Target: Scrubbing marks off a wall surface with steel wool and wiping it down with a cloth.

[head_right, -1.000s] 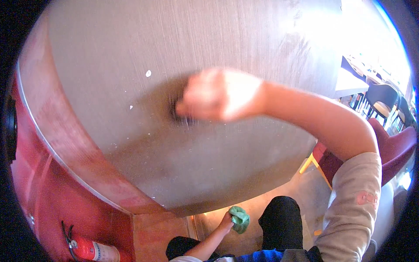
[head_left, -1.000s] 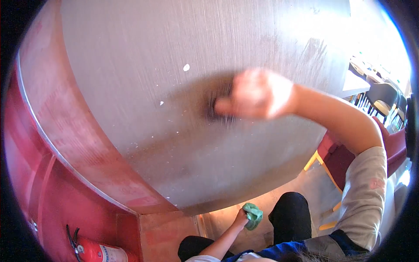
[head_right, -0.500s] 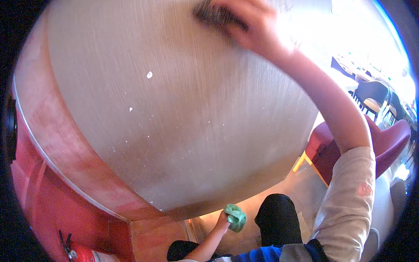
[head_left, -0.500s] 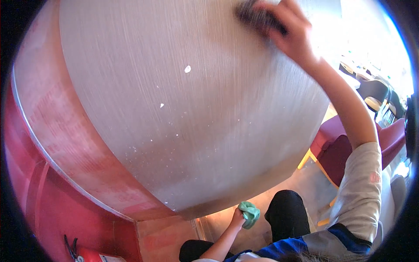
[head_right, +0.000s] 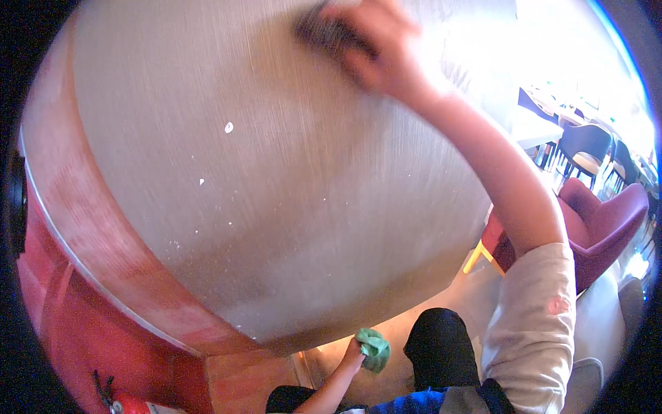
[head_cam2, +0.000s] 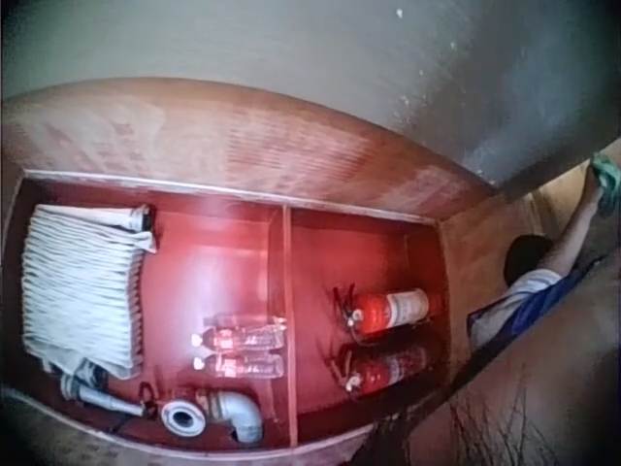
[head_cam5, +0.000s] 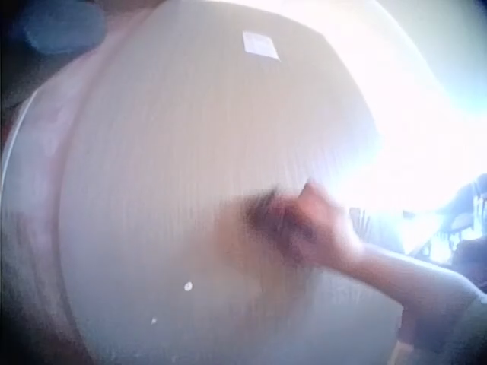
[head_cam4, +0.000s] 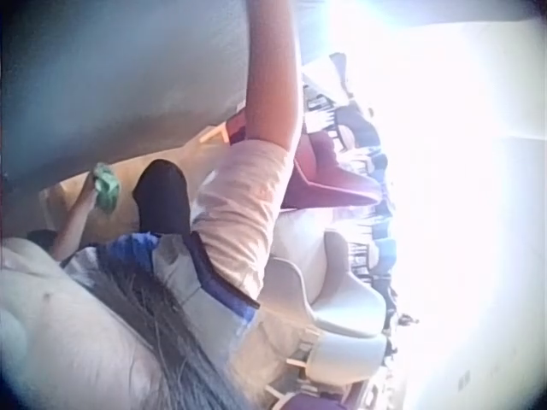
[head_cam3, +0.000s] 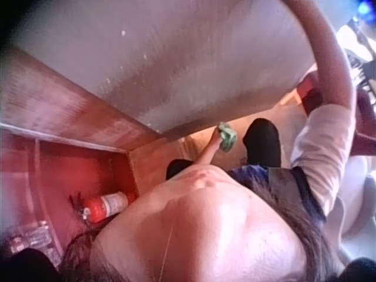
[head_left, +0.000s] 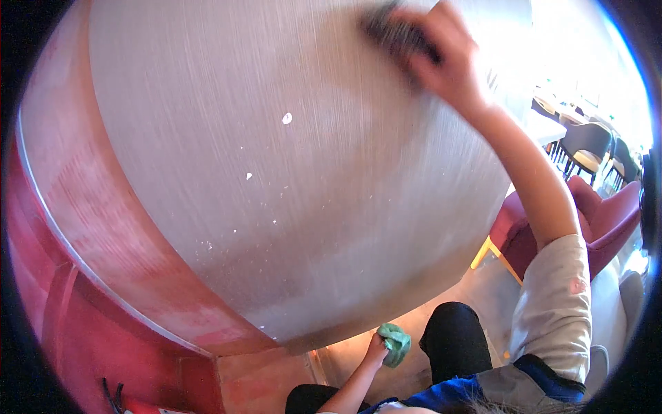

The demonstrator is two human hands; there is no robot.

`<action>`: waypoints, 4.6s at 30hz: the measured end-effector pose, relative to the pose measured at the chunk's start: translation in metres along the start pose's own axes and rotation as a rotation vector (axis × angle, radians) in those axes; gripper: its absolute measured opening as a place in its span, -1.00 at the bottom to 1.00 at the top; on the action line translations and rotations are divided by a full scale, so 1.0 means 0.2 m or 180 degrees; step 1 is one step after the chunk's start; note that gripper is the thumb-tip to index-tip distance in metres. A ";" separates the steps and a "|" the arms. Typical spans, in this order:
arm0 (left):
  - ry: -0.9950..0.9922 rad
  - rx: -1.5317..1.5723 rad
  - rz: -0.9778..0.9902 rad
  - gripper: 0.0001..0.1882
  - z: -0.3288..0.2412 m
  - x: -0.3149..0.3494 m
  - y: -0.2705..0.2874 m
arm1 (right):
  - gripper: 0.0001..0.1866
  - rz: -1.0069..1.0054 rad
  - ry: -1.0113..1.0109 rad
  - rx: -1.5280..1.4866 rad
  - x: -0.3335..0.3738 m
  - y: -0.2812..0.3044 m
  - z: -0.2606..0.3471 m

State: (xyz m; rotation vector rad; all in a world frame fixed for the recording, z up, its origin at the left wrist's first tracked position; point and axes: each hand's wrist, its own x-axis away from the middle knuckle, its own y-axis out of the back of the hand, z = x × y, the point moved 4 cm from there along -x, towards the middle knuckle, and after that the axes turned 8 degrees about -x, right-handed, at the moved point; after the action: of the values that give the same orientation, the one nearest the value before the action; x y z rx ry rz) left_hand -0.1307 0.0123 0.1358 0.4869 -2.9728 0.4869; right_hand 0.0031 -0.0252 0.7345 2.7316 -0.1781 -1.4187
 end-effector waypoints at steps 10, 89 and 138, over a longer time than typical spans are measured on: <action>0.0105 -0.0053 -0.0103 -0.83 -0.06 0.02 -0.02 | -0.58 -0.0213 -0.0168 0.0073 -0.02 0.06 0.02; -0.0115 -0.0437 -0.0007 -0.81 -0.03 0.00 0.04 | -0.63 0.0776 -0.0634 0.0061 0.12 0.04 0.24; -0.0498 -0.1392 0.1834 -0.76 0.06 0.00 -0.02 | -0.53 0.0666 -0.0554 -0.0393 -0.02 -0.30 0.35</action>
State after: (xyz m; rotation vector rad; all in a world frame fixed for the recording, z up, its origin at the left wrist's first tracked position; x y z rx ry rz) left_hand -0.1305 0.0047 0.1266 -0.3970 -3.1978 -0.1905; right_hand -0.0517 0.0346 0.6902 2.4110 -0.3599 -1.5492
